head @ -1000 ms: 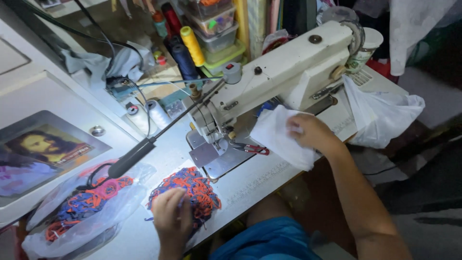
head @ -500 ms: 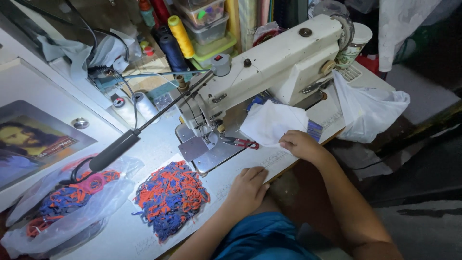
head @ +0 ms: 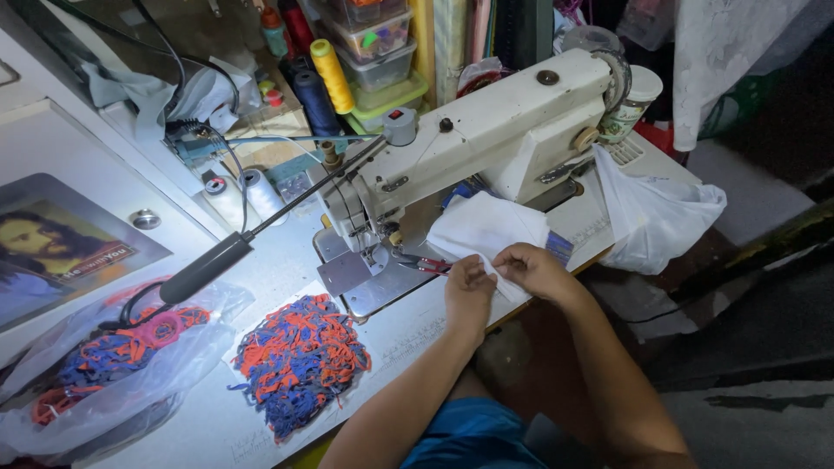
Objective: Preparing and cutting fabric pieces for sewing, including sorting scraps and using scissors to cut a larger patterned piece.
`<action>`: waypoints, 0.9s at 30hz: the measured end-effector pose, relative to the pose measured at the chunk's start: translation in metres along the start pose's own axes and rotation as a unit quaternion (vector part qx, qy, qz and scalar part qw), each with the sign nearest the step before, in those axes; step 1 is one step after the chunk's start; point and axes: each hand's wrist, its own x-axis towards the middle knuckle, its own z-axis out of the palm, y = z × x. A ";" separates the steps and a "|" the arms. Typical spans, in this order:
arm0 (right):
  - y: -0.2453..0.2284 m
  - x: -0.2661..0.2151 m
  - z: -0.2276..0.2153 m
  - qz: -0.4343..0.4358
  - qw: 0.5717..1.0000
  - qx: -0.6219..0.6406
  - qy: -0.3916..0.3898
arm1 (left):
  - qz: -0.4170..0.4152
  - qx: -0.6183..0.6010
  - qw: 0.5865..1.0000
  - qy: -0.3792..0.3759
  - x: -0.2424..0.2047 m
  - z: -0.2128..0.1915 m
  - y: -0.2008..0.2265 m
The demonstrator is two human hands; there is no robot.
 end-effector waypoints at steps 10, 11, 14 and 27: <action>-0.029 -0.009 0.005 -0.022 0.993 -0.117 0.020 | 0.020 -0.028 0.999 0.041 0.013 0.003 -0.013; -0.020 -0.005 0.005 -0.011 0.994 -0.105 0.030 | 0.023 -0.019 0.999 0.043 0.012 0.003 -0.011; 0.010 0.007 0.005 0.026 0.998 -0.038 0.050 | 0.030 -0.010 0.998 0.048 0.012 0.004 -0.010; -0.018 0.011 -0.006 0.084 0.946 0.293 0.110 | 0.393 0.334 0.854 0.066 0.004 0.009 -0.037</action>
